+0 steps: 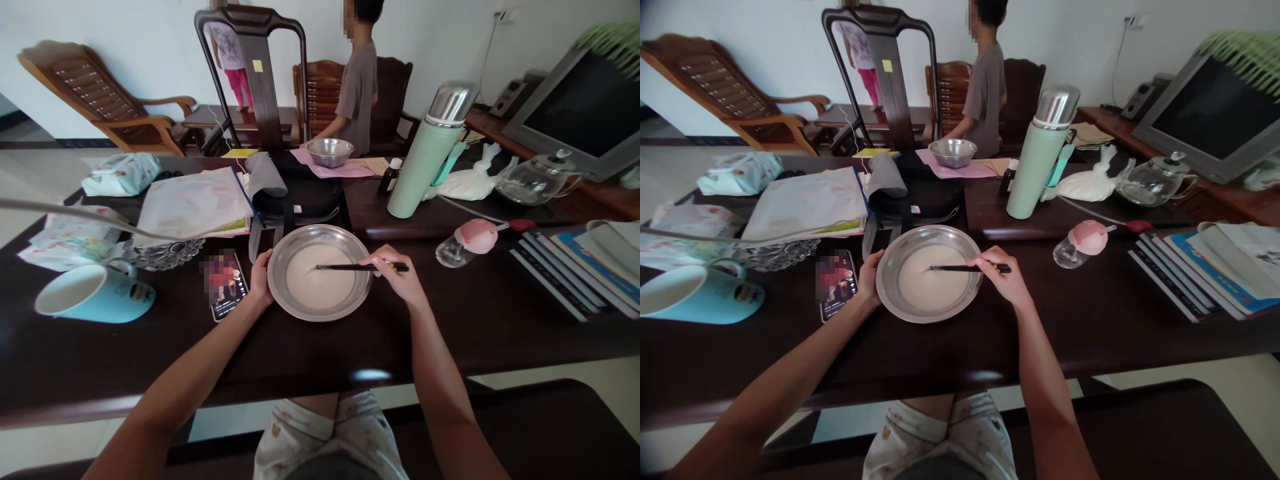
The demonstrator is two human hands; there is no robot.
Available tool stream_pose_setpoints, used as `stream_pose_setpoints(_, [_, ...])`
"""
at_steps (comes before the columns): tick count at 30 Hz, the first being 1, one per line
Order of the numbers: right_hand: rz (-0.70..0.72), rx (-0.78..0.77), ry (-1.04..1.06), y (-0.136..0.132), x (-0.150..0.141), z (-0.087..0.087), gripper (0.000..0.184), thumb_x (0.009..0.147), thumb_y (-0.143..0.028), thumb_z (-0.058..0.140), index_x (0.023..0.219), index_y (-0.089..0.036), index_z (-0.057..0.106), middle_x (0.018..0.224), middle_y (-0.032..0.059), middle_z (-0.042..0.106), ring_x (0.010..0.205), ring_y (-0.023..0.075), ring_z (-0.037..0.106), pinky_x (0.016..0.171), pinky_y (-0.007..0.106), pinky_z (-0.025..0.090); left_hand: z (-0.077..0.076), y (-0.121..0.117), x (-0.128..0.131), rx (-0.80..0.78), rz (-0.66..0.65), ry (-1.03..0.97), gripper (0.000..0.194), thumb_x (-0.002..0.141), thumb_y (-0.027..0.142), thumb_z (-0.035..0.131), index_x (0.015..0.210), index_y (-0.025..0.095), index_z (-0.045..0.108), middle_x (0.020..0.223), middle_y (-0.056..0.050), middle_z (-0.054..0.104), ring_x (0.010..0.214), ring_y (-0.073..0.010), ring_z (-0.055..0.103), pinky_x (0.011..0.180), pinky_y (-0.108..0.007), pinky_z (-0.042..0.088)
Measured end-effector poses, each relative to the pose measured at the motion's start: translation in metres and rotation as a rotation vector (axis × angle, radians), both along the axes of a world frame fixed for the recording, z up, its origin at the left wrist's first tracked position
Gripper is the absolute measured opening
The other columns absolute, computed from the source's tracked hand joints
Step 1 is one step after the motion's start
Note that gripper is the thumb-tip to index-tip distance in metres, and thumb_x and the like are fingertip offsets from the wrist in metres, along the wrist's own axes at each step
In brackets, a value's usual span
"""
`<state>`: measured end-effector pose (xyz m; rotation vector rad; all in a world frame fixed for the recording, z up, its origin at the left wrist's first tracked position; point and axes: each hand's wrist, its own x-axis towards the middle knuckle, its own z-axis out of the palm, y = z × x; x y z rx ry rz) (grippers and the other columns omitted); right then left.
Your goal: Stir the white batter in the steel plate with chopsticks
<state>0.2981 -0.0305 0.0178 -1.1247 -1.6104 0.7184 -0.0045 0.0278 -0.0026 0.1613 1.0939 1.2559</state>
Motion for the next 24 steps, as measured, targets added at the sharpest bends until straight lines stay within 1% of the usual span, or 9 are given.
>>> stream_pose_setpoints(3, [-0.023,-0.013,0.053,-0.0005,0.0017,0.0008,0.051,0.101,-0.071,0.067,0.084,-0.028,0.088,0.085,0.0063,0.083,0.085,0.0237,0.075,0.082,0.040,0.060,-0.0041,0.0010,-0.0022,0.013,-0.022,-0.030,0.011,0.086,0.029,0.069,0.081,0.020,0.074,0.080,-0.009,0.082,0.093,-0.0380,0.084,0.088,-0.049,0.069])
stream_pose_setpoints(6, [0.073,-0.051,0.049,-0.0008,-0.0001,0.0009,0.052,0.102,-0.071,0.066,0.083,-0.028,0.088,0.084,0.0063,0.083,0.084,0.0232,0.076,0.081,0.039,0.061,-0.0063,0.0015,-0.0034,0.017,-0.033,-0.031,0.010,0.085,0.030,0.071,0.082,0.020,0.074,0.080,-0.009,0.082,0.094,-0.0382,0.084,0.087,-0.049,0.070])
stream_pose_setpoints(8, [0.097,-0.035,0.009,-0.0004,-0.0014,0.0004,0.052,0.101,-0.071,0.067,0.084,-0.028,0.089,0.087,0.0067,0.083,0.086,0.0235,0.076,0.082,0.039,0.060,-0.0062,0.0015,-0.0031,0.015,-0.026,-0.020,0.012,0.087,0.029,0.069,0.081,0.020,0.074,0.075,-0.008,0.081,0.092,-0.0378,0.084,0.087,-0.049,0.070])
stream_pose_setpoints(10, [0.048,-0.003,-0.003,0.0000,-0.0010,0.0002,0.051,0.100,-0.072,0.068,0.085,-0.029,0.089,0.089,0.0067,0.084,0.087,0.0235,0.076,0.082,0.039,0.059,-0.0055,0.0013,-0.0024,0.017,-0.015,-0.015,0.013,0.087,0.028,0.068,0.080,0.020,0.074,0.072,-0.007,0.079,0.091,-0.0372,0.084,0.087,-0.048,0.069])
stream_pose_setpoints(13, [-0.016,-0.003,0.054,-0.0007,0.0013,0.0010,0.050,0.101,-0.070,0.067,0.084,-0.028,0.089,0.085,0.0060,0.082,0.085,0.0228,0.076,0.080,0.038,0.059,-0.0043,0.0010,-0.0015,0.016,-0.011,-0.027,0.011,0.086,0.028,0.068,0.081,0.020,0.074,0.074,-0.007,0.080,0.091,-0.0371,0.084,0.087,-0.048,0.069])
stream_pose_setpoints(15, [0.023,-0.034,0.081,-0.0015,0.0015,0.0016,0.050,0.103,-0.068,0.067,0.083,-0.027,0.089,0.082,0.0056,0.082,0.083,0.0222,0.076,0.079,0.037,0.059,-0.0040,0.0010,-0.0014,0.011,-0.013,-0.032,0.011,0.086,0.028,0.068,0.082,0.020,0.074,0.075,-0.007,0.080,0.091,-0.0370,0.084,0.087,-0.048,0.069])
stream_pose_setpoints(18, [0.092,-0.036,0.033,-0.0013,-0.0001,0.0009,0.051,0.102,-0.070,0.067,0.083,-0.028,0.089,0.084,0.0061,0.082,0.083,0.0223,0.076,0.080,0.037,0.059,-0.0037,0.0009,-0.0015,0.011,-0.013,-0.022,0.014,0.088,0.028,0.066,0.081,0.019,0.074,0.071,-0.007,0.079,0.091,-0.0362,0.084,0.087,-0.047,0.069])
stream_pose_setpoints(21, [0.019,0.016,-0.004,0.0001,0.0002,-0.0004,0.051,0.100,-0.072,0.068,0.085,-0.029,0.090,0.086,0.0067,0.082,0.083,0.0225,0.074,0.078,0.038,0.057,-0.0036,0.0010,-0.0016,0.011,-0.012,-0.018,0.017,0.090,0.028,0.064,0.079,0.019,0.074,0.067,-0.007,0.077,0.088,-0.0357,0.084,0.085,-0.046,0.070])
stream_pose_setpoints(24, [-0.038,0.018,0.034,0.0001,0.0023,-0.0001,0.050,0.102,-0.070,0.067,0.085,-0.028,0.090,0.085,0.0062,0.082,0.082,0.0220,0.074,0.078,0.037,0.057,-0.0040,0.0012,-0.0022,0.005,-0.026,-0.029,0.015,0.089,0.029,0.066,0.079,0.020,0.074,0.066,-0.006,0.077,0.086,-0.0354,0.083,0.083,-0.046,0.070])
